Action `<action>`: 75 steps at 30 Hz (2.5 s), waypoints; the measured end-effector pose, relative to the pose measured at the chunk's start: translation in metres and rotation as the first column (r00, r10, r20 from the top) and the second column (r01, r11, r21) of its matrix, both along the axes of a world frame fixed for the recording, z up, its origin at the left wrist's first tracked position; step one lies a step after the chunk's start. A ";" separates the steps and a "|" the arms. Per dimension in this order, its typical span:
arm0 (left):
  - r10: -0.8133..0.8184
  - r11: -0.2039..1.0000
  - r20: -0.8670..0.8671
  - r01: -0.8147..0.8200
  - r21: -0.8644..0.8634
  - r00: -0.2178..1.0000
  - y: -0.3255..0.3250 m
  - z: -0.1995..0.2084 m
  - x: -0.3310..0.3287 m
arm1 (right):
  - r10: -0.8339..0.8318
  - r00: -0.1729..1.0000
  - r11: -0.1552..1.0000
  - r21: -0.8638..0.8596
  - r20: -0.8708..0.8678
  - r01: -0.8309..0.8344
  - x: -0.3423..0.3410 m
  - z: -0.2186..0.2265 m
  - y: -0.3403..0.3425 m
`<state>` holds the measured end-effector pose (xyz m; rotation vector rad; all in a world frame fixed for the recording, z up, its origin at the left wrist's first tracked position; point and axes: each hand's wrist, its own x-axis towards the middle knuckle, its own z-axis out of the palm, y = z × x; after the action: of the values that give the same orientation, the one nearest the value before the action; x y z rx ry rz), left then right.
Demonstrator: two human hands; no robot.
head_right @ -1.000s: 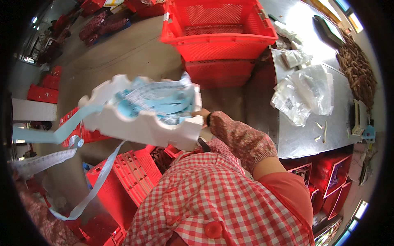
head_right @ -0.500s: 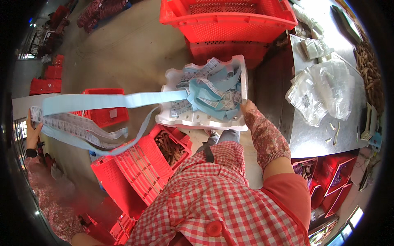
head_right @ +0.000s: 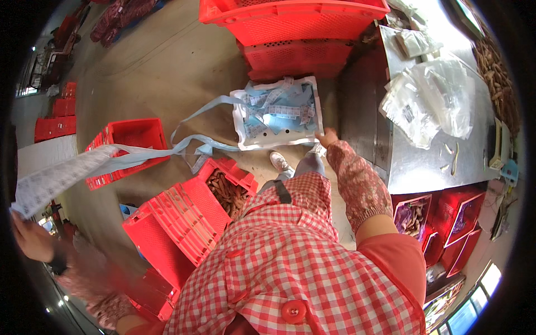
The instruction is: The person places small items into clear plastic bags, seals them, and affixes printed labels to the outside. The person then places the labeled bags into a larger blue bag and occasionally moves red crates nearby.
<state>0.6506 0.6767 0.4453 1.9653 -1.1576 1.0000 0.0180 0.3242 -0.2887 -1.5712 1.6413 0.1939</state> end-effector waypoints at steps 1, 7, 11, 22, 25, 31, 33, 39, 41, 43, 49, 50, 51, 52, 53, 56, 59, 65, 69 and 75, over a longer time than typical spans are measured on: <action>-0.098 0.994 -0.013 0.097 -0.045 0.995 -0.015 -0.028 -0.042 | -0.027 0.999 0.993 0.116 0.024 0.024 0.004 0.020 0.013; -0.305 0.799 -0.733 0.582 0.151 0.608 -0.161 -0.215 -0.282 | -0.112 0.631 0.984 0.176 0.768 -0.040 0.033 0.209 0.056; -0.426 0.521 -0.903 0.833 -0.188 0.063 -0.248 -0.266 -0.394 | -0.083 0.114 0.996 0.086 0.990 -0.020 0.036 0.323 0.044; -0.401 0.299 -0.844 0.820 -0.488 -0.356 -0.373 -0.278 -0.524 | -0.122 0.145 0.970 0.087 0.982 0.228 -0.118 0.418 -0.018; -0.420 0.302 -0.848 0.831 -0.467 -0.323 -0.396 -0.300 -0.558 | -0.122 0.213 0.943 0.046 0.969 0.329 -0.143 0.410 -0.036; -0.019 0.384 -0.926 0.852 -0.356 -0.378 -0.413 -0.336 -0.592 | -0.309 0.204 0.890 0.207 0.929 0.405 -0.171 0.376 -0.051; -0.010 0.433 -0.878 0.790 -0.434 -0.478 -0.417 -0.340 -0.600 | -0.343 0.194 0.882 0.244 0.919 0.402 -0.172 0.369 -0.055; 0.143 0.255 -0.877 0.873 -0.416 -0.459 -0.436 -0.322 -0.600 | -0.351 0.300 0.913 0.253 0.887 0.320 -0.193 0.382 -0.085; 0.021 0.274 -0.848 0.819 -0.504 -0.529 -0.440 -0.321 -0.603 | -0.041 0.564 0.999 0.050 0.825 0.000 -0.210 0.390 -0.103; 0.233 0.177 -0.841 0.872 -0.457 -0.488 -0.442 -0.325 -0.609 | 0.278 0.530 0.960 -0.236 0.801 -0.148 -0.216 0.394 -0.120; 0.215 0.316 -0.813 0.826 -0.466 -0.541 -0.429 -0.357 -0.629 | 0.232 0.689 0.602 -0.658 0.687 0.453 -0.209 0.391 -0.152; 0.137 0.347 -0.788 0.775 -0.529 -0.600 -0.427 -0.361 -0.631 | -0.003 0.628 0.651 -0.476 0.778 0.592 -0.210 0.390 -0.145; 0.099 0.400 -0.772 0.736 -0.546 -0.627 -0.425 -0.365 -0.632 | -0.196 0.684 0.801 -0.287 0.703 0.525 -0.221 0.390 -0.136; 0.078 0.438 -0.752 0.700 -0.564 -0.655 -0.423 -0.367 -0.633 | -0.200 0.608 0.863 -0.156 0.768 0.481 -0.215 0.387 -0.125; 0.049 0.476 -0.726 0.655 -0.586 -0.686 -0.421 -0.369 -0.634 | -0.296 0.581 0.890 -0.002 0.758 0.455 -0.214 0.383 -0.113; 0.082 0.493 -0.738 0.671 -0.554 -0.670 -0.419 -0.371 -0.636 | -0.290 0.307 0.895 0.143 0.906 0.422 -0.197 0.370 -0.087; 0.102 0.497 -0.740 0.678 -0.541 -0.665 -0.418 -0.370 -0.639 | -0.270 0.203 0.856 0.138 0.941 0.498 -0.186 0.359 -0.082; 0.092 0.511 -0.709 0.644 -0.569 -0.700 -0.415 -0.370 -0.640 | -0.292 0.273 0.847 0.115 0.916 0.519 -0.187 0.363 -0.086; 0.098 0.528 -0.689 0.625 -0.576 -0.718 -0.413 -0.370 -0.638 | -0.279 0.263 0.847 0.108 0.924 0.521 -0.183 0.365 -0.085; 0.105 0.531 -0.682 0.621 -0.577 -0.724 -0.410 -0.368 -0.639 | -0.262 0.251 0.843 0.094 0.932 0.530 -0.183 0.360 -0.083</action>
<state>0.0114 0.2670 0.0777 1.0283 -0.6776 -1.8143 -0.1646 0.2407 0.0708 -0.9531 1.0203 -1.0812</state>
